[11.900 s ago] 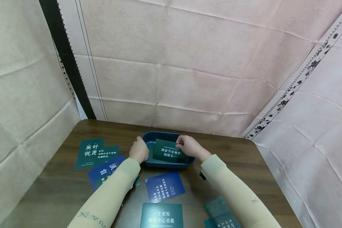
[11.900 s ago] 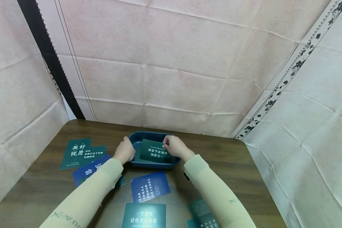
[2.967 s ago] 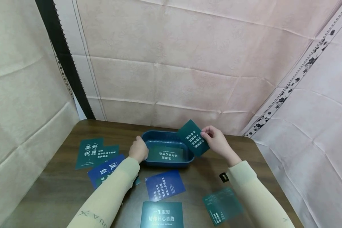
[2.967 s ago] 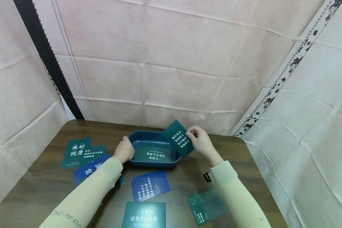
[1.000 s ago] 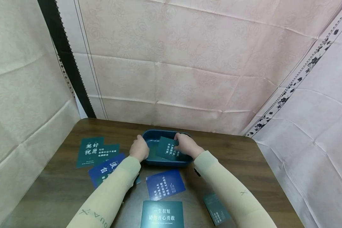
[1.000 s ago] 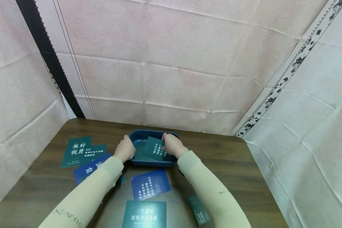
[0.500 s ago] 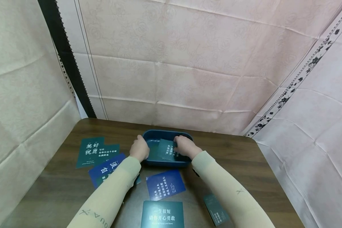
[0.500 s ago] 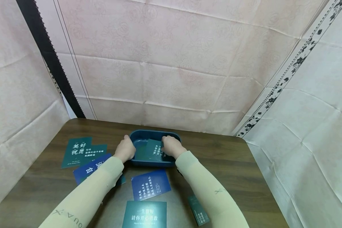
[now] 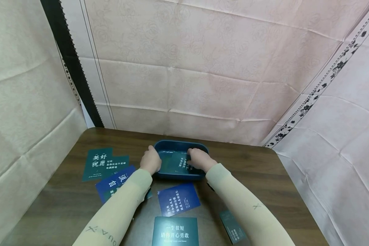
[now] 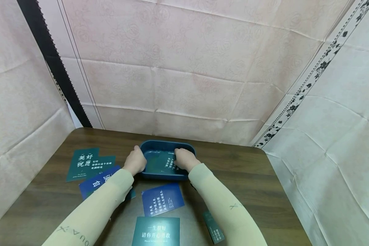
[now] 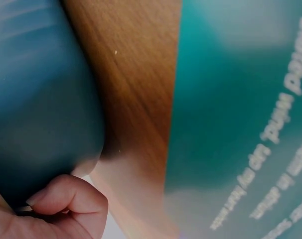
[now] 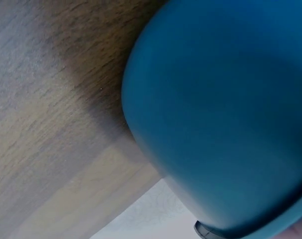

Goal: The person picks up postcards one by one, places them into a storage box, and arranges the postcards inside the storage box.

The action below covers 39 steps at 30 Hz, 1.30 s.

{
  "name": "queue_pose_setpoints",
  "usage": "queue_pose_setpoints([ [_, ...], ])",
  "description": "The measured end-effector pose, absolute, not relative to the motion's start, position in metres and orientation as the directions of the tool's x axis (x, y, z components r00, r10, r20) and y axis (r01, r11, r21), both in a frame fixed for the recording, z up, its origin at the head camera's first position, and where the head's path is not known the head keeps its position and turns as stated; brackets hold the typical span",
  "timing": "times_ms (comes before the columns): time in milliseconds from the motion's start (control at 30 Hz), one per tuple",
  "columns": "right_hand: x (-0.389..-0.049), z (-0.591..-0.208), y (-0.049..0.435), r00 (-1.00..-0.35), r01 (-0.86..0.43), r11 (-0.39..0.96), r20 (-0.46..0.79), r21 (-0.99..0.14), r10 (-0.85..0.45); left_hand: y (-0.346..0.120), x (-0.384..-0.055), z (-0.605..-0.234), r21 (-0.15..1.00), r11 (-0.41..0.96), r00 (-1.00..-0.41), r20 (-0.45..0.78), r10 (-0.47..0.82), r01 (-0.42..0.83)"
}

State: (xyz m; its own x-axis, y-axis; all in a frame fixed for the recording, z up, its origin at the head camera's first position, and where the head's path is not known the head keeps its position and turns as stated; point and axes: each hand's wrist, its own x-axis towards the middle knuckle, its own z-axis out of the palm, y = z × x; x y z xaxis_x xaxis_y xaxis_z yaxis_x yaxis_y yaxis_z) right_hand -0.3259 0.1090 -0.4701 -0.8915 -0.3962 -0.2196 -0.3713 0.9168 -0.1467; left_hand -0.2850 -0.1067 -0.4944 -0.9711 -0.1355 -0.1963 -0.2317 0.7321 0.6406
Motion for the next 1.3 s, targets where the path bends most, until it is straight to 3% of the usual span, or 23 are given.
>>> queue_pose_setpoints([
  [567,-0.322,-0.471,0.113,-0.889,-0.416,0.896,-0.138,-0.156,-0.437,-0.106,-0.285,-0.494,0.631,0.74,-0.97,-0.201,-0.136,-0.234],
  [933,-0.317,-0.448,0.133,-0.892,-0.416,0.857,-0.046,-0.303,-0.449,-0.107,-0.284,-0.493,0.63,0.74,-0.97,-0.201,-0.137,-0.235],
  [1300,-0.286,-0.416,0.184,-0.904,-0.389,0.824,-0.004,-0.412,-0.428,-0.107,-0.284,-0.491,0.629,0.742,-0.97,-0.204,-0.13,-0.232],
])
